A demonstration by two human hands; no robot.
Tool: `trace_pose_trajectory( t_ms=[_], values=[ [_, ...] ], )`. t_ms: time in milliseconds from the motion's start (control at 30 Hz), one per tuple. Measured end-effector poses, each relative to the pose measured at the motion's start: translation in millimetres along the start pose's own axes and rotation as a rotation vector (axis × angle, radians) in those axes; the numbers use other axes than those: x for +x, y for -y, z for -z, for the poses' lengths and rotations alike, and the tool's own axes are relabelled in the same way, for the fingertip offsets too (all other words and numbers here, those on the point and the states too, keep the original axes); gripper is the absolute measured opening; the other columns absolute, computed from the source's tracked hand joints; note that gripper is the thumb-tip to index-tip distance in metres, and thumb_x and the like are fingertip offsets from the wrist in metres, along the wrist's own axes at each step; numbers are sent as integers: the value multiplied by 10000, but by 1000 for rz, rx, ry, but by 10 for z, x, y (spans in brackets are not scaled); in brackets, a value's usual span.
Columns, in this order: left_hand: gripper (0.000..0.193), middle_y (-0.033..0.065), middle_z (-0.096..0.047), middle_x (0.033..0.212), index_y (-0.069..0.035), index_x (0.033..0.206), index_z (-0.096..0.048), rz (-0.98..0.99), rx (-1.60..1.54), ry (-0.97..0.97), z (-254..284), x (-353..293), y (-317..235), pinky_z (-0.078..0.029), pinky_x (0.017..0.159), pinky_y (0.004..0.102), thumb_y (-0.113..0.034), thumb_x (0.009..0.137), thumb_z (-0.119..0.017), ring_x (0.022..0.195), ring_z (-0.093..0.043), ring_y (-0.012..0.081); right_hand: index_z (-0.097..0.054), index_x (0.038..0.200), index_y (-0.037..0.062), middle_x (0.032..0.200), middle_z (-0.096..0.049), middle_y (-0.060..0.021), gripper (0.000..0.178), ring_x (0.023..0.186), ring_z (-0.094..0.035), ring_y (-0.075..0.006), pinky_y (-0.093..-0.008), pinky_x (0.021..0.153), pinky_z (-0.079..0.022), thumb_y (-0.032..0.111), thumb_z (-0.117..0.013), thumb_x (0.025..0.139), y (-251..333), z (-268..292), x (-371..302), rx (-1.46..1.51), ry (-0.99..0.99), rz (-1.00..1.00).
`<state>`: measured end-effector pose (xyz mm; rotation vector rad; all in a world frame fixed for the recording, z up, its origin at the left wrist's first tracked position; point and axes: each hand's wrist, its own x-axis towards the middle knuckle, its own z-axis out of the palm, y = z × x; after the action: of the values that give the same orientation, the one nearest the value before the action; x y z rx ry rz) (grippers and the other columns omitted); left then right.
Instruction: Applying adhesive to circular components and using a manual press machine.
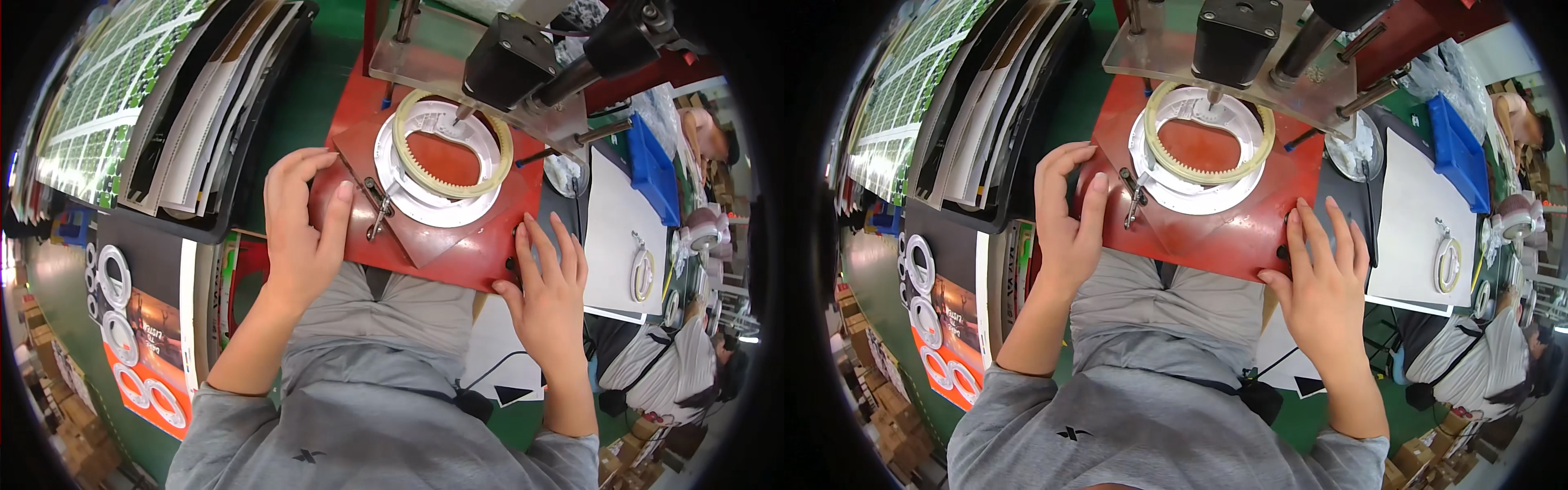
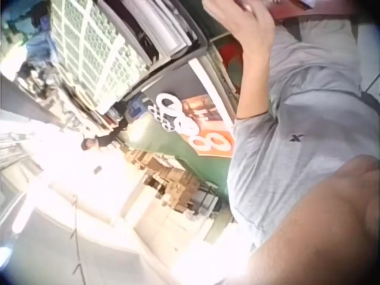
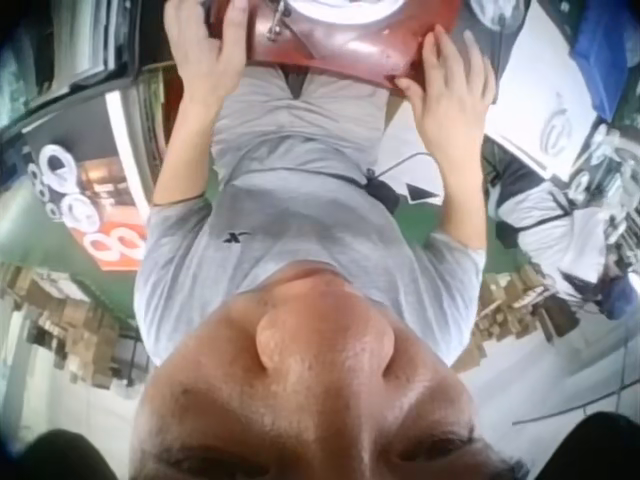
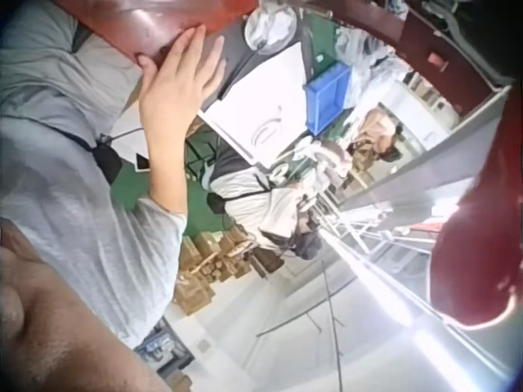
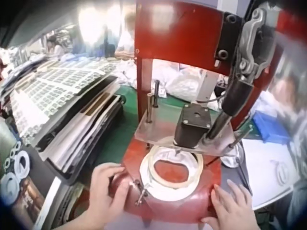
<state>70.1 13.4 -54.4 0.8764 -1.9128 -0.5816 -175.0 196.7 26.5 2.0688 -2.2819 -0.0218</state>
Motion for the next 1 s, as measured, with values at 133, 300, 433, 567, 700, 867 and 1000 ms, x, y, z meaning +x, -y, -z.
trace_pose_trajectory(
  t_ms=[133,300,433,567,700,867,1000],
  values=[
    [320,199,-616,1317,12,1281,-626,25,31,2,-11,5,-10,-447,1075,441,-96,988,-697,1220,-583,364,-608,1394,-97,1562,-513,-176,730,1499,-413,-388,-547,1224,-343,357,-802,857,35,-4,34,-82,21,50],
    [351,195,-614,1345,0,1308,-627,65,4,14,39,-36,14,-452,1089,445,-86,978,-714,1256,-578,371,-657,1349,-31,1502,-554,-203,473,1441,-471,-395,-520,1166,-400,169,-749,930,-116,121,154,31,-52,53],
    [347,164,-644,1295,-9,1273,-656,-43,33,0,130,67,-131,-473,1041,433,-67,942,-746,1204,-597,359,-680,1314,-9,1440,-606,-194,381,1343,-564,-404,-478,1113,-454,47,-720,939,-92,141,254,247,-253,26],
    [297,125,-673,1160,-27,1168,-716,-241,12,84,147,257,-249,-491,939,416,-39,879,-784,1080,-616,329,-698,1272,6,1355,-668,-161,348,1288,-618,-383,-463,1084,-489,8,-724,926,51,58,503,388,-399,92],
    [255,83,-645,1051,-62,1042,-769,-323,37,182,67,380,-444,-494,886,398,-27,798,-832,1018,-586,297,-702,1246,30,1358,-668,-135,344,1314,-613,-360,-467,1092,-475,10,-732,904,113,-44,725,398,-433,181],
    [209,67,-647,1051,-54,978,-748,-421,127,253,-43,429,-433,-496,886,402,-26,784,-821,1025,-581,294,-735,1170,50,1227,-709,-98,278,1264,-640,-336,-462,1067,-480,25,-736,893,59,-168,832,413,-426,273],
    [170,38,-691,1043,-52,948,-719,-484,123,285,-6,479,-438,-497,867,388,-35,802,-804,1017,-584,290,-755,1115,62,1129,-713,-74,242,1183,-660,-315,-462,1018,-495,28,-741,875,26,-205,863,434,-434,282]
  ],
)
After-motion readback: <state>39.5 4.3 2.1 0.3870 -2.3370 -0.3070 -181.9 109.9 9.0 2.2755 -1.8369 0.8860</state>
